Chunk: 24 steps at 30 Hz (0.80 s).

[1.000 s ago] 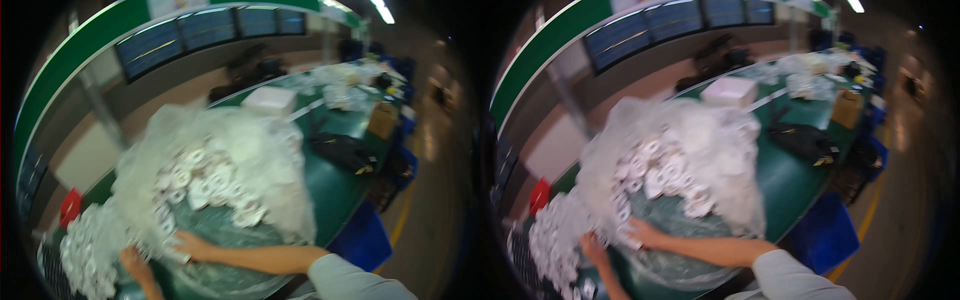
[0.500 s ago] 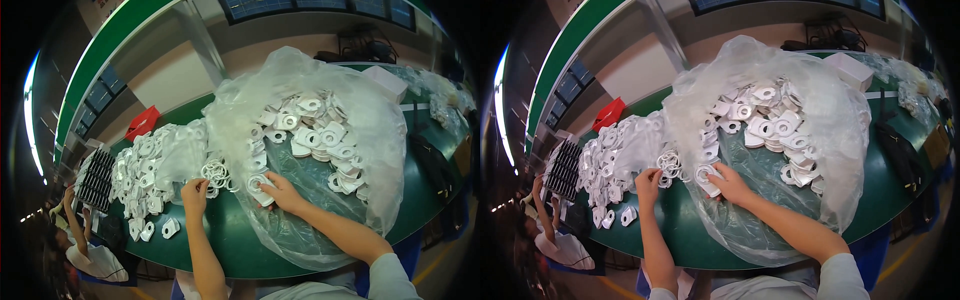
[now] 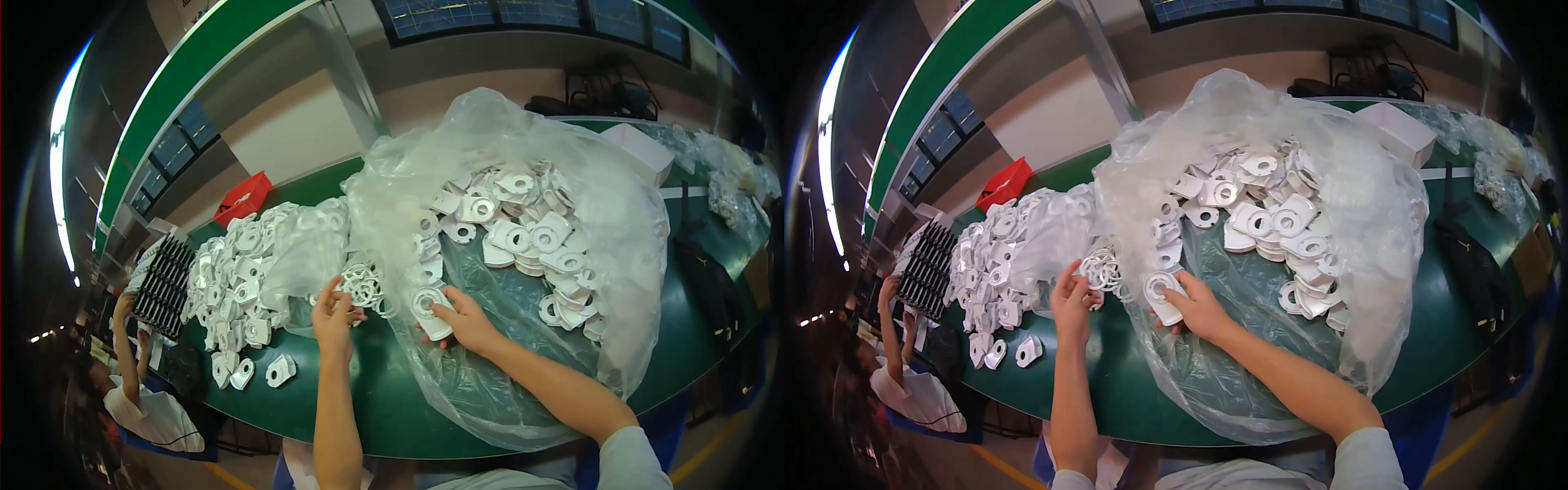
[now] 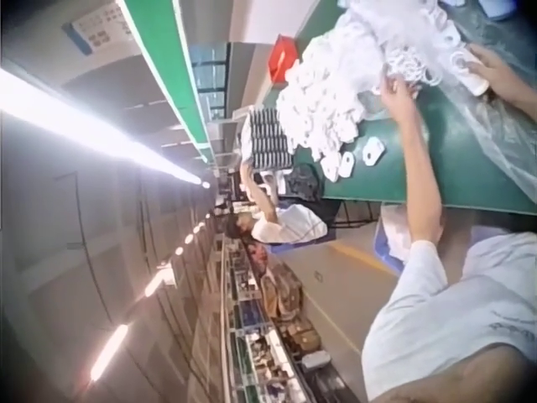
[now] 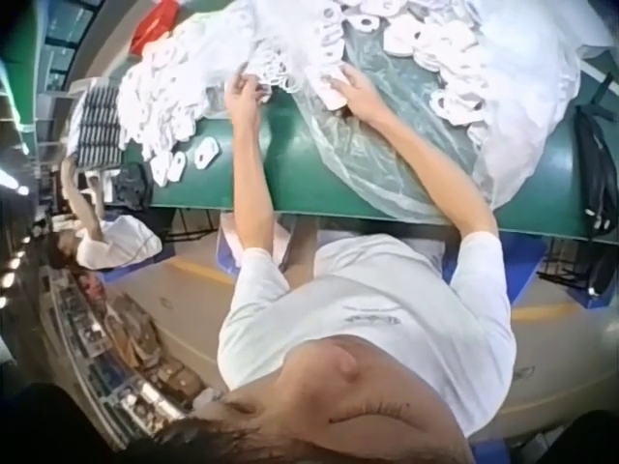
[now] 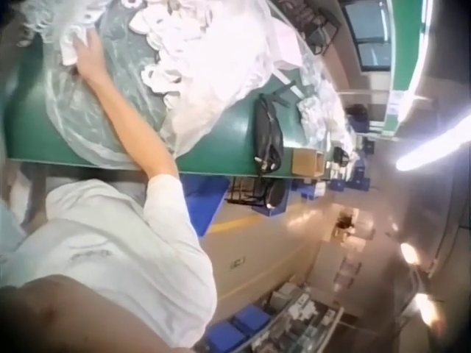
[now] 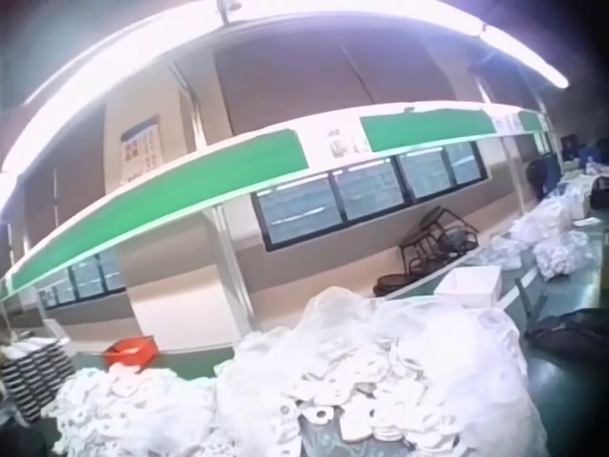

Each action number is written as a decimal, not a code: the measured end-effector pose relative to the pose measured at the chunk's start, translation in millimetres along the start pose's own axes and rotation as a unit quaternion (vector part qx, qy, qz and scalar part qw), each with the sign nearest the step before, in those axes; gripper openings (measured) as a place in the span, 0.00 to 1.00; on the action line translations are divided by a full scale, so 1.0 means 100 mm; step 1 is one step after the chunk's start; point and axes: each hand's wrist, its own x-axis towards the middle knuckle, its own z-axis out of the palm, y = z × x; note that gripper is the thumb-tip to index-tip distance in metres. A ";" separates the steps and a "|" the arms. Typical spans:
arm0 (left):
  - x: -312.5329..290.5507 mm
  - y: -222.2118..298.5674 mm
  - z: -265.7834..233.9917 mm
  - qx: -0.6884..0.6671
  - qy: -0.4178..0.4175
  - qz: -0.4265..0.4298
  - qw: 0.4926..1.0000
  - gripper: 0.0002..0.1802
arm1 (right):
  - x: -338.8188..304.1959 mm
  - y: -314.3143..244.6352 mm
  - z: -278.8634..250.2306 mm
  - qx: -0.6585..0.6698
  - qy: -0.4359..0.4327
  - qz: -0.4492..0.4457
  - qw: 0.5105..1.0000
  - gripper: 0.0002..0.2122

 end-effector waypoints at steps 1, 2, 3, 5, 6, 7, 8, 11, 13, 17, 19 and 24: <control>-0.07 -0.01 0.09 -0.002 -0.001 -0.003 1.000 0.11 | 0.01 0.01 0.01 0.007 -0.005 0.001 1.000 0.08; -0.12 -0.02 0.18 0.009 -0.050 -0.045 0.998 0.12 | 0.00 0.02 0.01 0.002 -0.004 -0.002 1.000 0.08; -0.16 -0.02 0.24 0.020 -0.099 -0.086 0.991 0.14 | 0.00 0.01 0.01 0.000 -0.001 -0.001 1.000 0.08; -0.23 -0.03 0.32 0.018 -0.127 -0.109 0.986 0.14 | -0.01 -0.01 0.01 -0.009 0.008 -0.004 1.000 0.08; -0.26 -0.02 0.37 0.016 -0.109 -0.108 0.988 0.14 | 0.00 0.00 0.01 -0.010 0.009 -0.004 1.000 0.08; -0.28 -0.03 0.38 0.014 -0.091 -0.108 0.990 0.13 | 0.00 0.01 0.01 -0.003 0.007 -0.002 1.000 0.09; -0.26 -0.08 0.35 0.012 -0.091 -0.108 0.990 0.13 | 0.01 0.02 0.00 0.004 0.005 0.000 1.000 0.09; -0.25 -0.21 0.26 0.062 -0.077 -0.057 0.993 0.10 | 0.00 0.00 0.02 0.018 0.002 0.006 1.000 0.10; -0.27 -0.16 0.31 -0.015 -0.099 -0.117 0.988 0.08 | -0.01 0.00 0.01 0.025 0.005 0.008 1.000 0.11; -0.35 -0.09 0.44 -0.006 -0.093 -0.120 0.988 0.07 | -0.01 -0.01 0.02 0.032 0.017 0.007 0.999 0.13; -0.36 -0.12 0.45 0.021 -0.104 -0.135 0.985 0.07 | 0.01 0.02 0.00 0.026 0.011 0.003 1.000 0.13; -0.40 -0.07 0.49 0.040 -0.128 -0.135 0.982 0.07 | 0.02 0.05 -0.02 0.014 0.001 -0.017 1.000 0.14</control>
